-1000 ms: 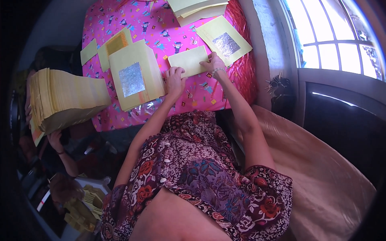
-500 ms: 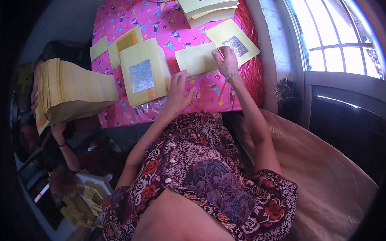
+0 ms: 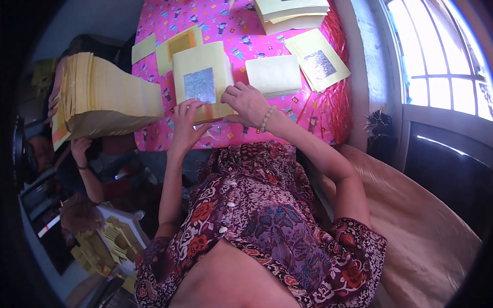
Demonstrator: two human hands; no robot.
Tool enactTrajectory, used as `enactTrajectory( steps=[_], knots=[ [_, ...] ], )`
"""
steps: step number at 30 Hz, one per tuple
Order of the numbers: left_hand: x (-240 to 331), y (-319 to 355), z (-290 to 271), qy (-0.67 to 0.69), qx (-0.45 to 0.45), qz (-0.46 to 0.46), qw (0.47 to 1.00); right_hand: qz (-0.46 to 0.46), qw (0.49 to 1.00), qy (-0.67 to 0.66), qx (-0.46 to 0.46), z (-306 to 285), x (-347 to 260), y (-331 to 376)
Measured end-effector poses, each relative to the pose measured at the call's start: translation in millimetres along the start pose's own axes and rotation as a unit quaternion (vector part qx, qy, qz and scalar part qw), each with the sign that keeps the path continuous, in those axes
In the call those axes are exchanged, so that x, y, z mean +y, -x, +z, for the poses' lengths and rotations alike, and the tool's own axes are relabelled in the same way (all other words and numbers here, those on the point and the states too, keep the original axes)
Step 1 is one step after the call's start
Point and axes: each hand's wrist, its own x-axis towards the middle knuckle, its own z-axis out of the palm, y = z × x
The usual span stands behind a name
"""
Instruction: Stacking and organizing pieces of Joss paper on a table.
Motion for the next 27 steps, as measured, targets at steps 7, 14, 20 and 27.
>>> enactTrajectory(
  steps=[7,14,20,27],
  knots=[
    [-14,-5,6,0.027,-0.008,0.024,0.999,-0.009,0.989,0.131,-0.068,18,-3,-9],
    [-19,-10,0,0.068,-0.025,0.025,0.997,0.014,0.997,0.044,-0.064,12,5,-9],
    [-22,-12,0,0.100,-0.040,0.014,0.994,0.055,0.997,0.017,-0.053,12,4,-10],
    [-24,-15,-1,0.104,-0.046,0.016,0.993,0.054,0.998,0.009,-0.031,12,6,-10]
  ],
)
